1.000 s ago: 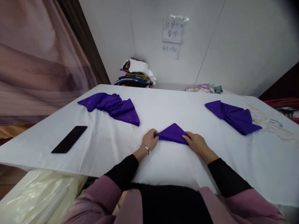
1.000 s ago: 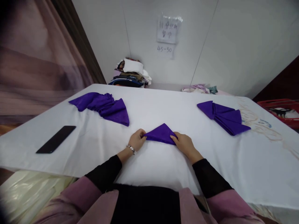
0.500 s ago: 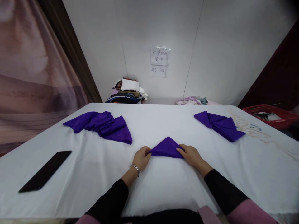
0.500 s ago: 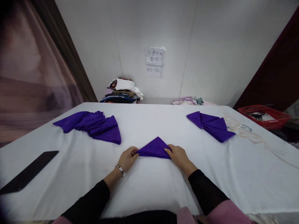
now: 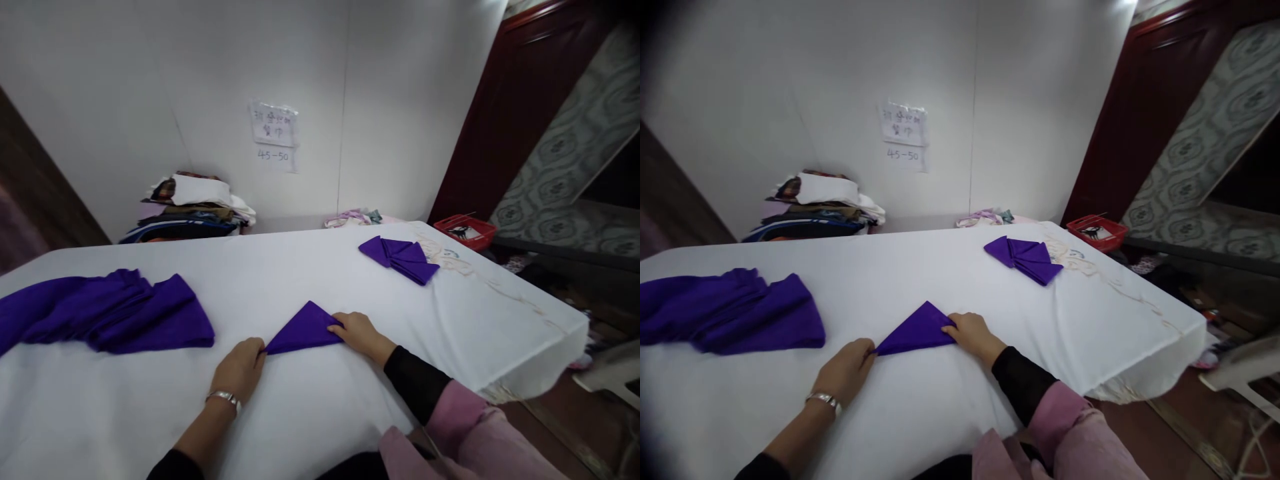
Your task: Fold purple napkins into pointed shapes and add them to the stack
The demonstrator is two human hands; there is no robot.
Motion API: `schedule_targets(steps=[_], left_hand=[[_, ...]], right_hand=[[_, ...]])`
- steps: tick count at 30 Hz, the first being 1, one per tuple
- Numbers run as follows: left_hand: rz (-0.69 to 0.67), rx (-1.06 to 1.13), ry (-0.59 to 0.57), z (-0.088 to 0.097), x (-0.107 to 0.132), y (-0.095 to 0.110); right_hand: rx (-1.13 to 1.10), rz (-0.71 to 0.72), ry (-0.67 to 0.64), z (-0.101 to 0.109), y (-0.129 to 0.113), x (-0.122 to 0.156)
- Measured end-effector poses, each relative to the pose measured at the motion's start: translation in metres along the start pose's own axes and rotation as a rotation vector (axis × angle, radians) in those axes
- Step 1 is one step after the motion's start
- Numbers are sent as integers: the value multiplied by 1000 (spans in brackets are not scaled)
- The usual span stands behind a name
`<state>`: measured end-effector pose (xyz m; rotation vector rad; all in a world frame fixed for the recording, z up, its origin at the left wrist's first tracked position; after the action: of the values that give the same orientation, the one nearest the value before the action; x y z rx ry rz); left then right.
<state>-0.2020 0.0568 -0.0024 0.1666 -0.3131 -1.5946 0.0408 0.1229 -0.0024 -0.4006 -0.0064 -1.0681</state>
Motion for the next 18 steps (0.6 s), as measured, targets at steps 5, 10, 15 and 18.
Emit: schedule_targets(steps=[5, 10, 15, 18], left_hand=[[-117, -18, 20, 3, -2, 3], [-145, -41, 8, 4, -3, -2], [-168, 8, -6, 5, -6, -10], [-206, 20, 60, 11, -5, 7]], right_hand=[[40, -4, 5, -3, 0, -1], [74, -8, 11, -6, -1, -2], [80, -12, 4, -9, 0, -2], [83, -7, 13, -8, 0, 0]])
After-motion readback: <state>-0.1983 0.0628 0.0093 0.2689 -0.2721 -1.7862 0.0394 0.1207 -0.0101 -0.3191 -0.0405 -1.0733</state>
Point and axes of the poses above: each hand's wrist, its own x-axis away from the middle knuckle, its own z-axis out of the back of the hand, y = z × x, the point moved 7 cm from there along -x, towards the middle knuckle, and after that the axes turned 12 degrees about -y, right-handed, at the moved point
